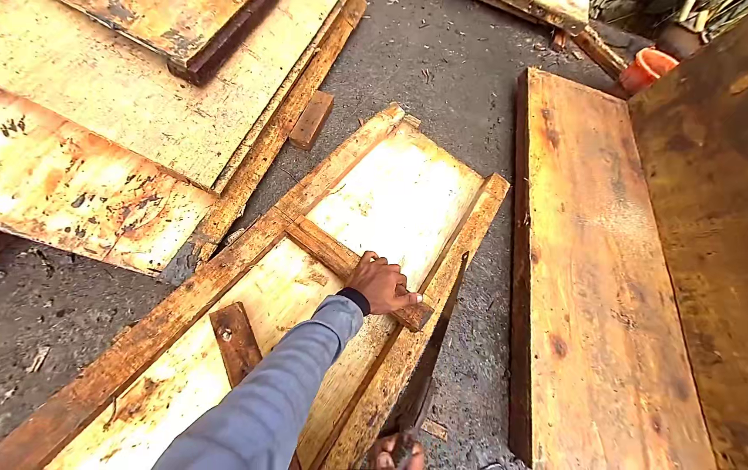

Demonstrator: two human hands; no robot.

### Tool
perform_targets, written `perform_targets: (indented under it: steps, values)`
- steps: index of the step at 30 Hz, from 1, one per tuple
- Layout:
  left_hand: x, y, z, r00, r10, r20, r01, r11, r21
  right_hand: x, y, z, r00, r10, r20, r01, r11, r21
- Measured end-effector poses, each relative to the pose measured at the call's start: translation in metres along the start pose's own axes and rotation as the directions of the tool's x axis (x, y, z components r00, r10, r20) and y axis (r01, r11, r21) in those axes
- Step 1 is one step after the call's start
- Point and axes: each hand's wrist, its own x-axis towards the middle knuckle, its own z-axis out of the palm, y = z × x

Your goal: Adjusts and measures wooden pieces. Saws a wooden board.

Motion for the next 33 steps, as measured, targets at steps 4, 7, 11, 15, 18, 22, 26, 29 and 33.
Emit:
perform_targets:
  steps: [4, 7, 11, 15, 18, 22, 26, 29, 33]
  values:
    - [0.000, 0.003, -0.001, 0.999, -0.031, 0.003, 0.031, 0.999, 0.016, -0.007, 0.000, 0.015, 1.000, 0.003, 0.005, -0.003, 0.998, -0.062]
    - [0.000, 0.005, -0.002, 0.999, -0.053, 0.007, 0.053, 0.998, 0.017, -0.007, 0.002, 0.019, 1.000, 0.026, 0.012, -0.025, 0.997, -0.067]
    - [-0.001, 0.005, -0.005, 0.999, -0.050, 0.004, 0.050, 0.999, -0.005, -0.008, 0.002, 0.023, 0.999, 0.028, 0.020, -0.026, 0.996, -0.086]
    - [0.003, 0.004, -0.005, 0.997, -0.067, 0.040, 0.068, 0.998, -0.010, -0.010, 0.005, 0.029, 0.999, 0.038, 0.012, -0.037, 0.996, -0.081]
    - [0.004, 0.004, -0.005, 0.995, -0.074, 0.059, 0.074, 0.997, -0.007, -0.014, 0.010, 0.028, 0.999, 0.041, 0.029, -0.038, 0.995, -0.095]
    - [0.004, 0.004, -0.006, 0.996, -0.071, 0.061, 0.071, 0.997, -0.002, -0.014, 0.015, 0.031, 0.999, 0.044, 0.028, -0.040, 0.993, -0.111]
    - [0.001, 0.004, -0.004, 0.999, -0.042, 0.003, 0.042, 0.999, 0.018, -0.014, 0.017, 0.031, 1.000, 0.014, 0.019, -0.012, 0.995, -0.094]
    - [0.000, 0.003, -0.004, 0.999, -0.035, -0.003, 0.035, 0.999, 0.023, -0.015, 0.017, 0.031, 1.000, 0.003, 0.021, -0.001, 0.998, -0.064]
    - [0.001, 0.002, -0.003, 1.000, -0.031, -0.001, 0.031, 0.999, 0.026, -0.016, 0.017, 0.033, 1.000, -0.005, 0.023, 0.006, 0.999, -0.039]
